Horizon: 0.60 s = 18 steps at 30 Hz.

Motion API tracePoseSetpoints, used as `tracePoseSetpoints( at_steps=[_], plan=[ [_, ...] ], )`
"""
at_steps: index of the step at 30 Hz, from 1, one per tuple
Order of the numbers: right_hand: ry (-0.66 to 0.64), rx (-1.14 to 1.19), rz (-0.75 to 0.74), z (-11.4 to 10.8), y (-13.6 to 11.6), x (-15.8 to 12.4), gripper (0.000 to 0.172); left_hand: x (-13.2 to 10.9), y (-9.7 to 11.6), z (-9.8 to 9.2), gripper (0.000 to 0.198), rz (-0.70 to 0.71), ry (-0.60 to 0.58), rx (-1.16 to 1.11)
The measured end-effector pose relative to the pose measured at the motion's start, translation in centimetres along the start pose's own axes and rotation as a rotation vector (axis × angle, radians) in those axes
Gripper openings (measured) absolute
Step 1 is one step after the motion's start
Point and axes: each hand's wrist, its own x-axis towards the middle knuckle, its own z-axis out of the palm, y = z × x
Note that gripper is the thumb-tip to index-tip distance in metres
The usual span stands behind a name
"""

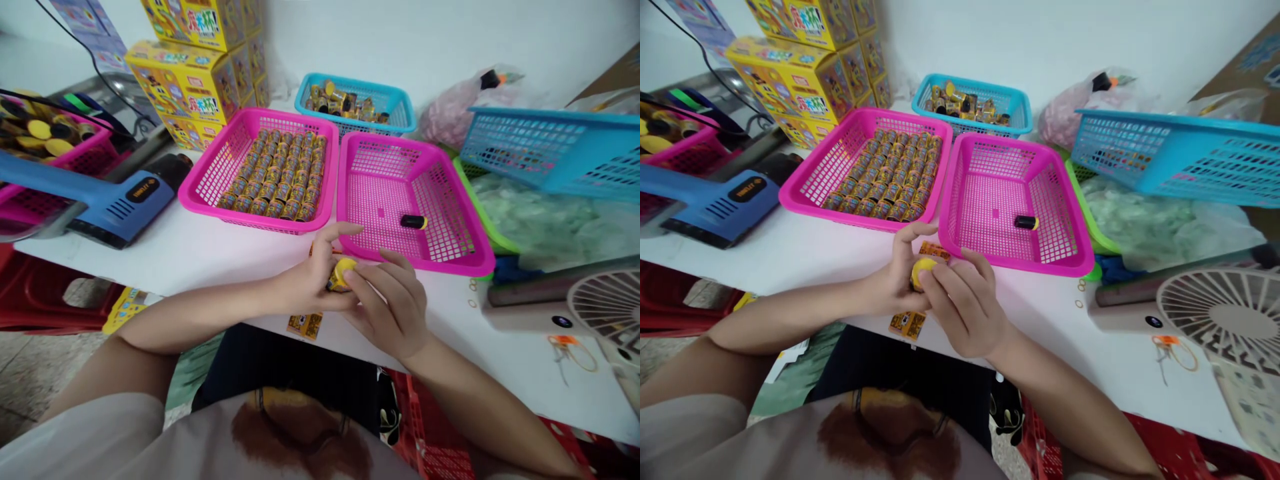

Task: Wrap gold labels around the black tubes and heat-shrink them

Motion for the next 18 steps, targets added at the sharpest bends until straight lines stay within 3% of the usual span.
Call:
tracePoseSetpoints(
  at_steps=[2, 4, 8, 9, 11, 13, 15, 18],
  plan=[
    [-0.001, -0.058, -0.019, 0.3, 0.1, 0.3, 0.054, 0.2, 0.2, 0.0, 0.063, 0.035, 0.052, 0.030],
    [0.001, -0.078, 0.044, 0.4, 0.5, 0.7, 0.058, 0.6, 0.6, -0.7, 0.060, 0.020, 0.134, 0.045],
    [-0.013, -0.156, 0.318, -0.7, 4.2, 1.1, 0.078, 1.5, 1.2, -4.9, 0.033, -0.117, 0.309, 0.156],
    [-0.049, -0.176, 0.399, -1.3, 5.8, 1.0, 0.074, 1.7, 1.2, -6.3, 0.027, -0.148, 0.359, 0.230],
    [-0.142, -0.172, 0.598, -2.3, 9.5, 0.5, 0.050, 2.1, 0.9, -8.8, 0.023, -0.215, 0.458, 0.410],
    [-0.267, -0.151, 0.783, -3.1, 13.2, 0.0, 0.036, 2.3, 0.6, -10.3, 0.023, -0.315, 0.515, 0.588],
    [-0.389, -0.170, 0.853, -3.4, 16.2, -0.6, 0.027, 2.5, 0.3, -10.6, 0.025, -0.417, 0.507, 0.720],
    [-0.534, -0.120, 0.819, -2.6, 19.2, -1.3, 0.022, 2.6, -0.1, -9.8, 0.031, -0.543, 0.442, 0.839]
  ],
)
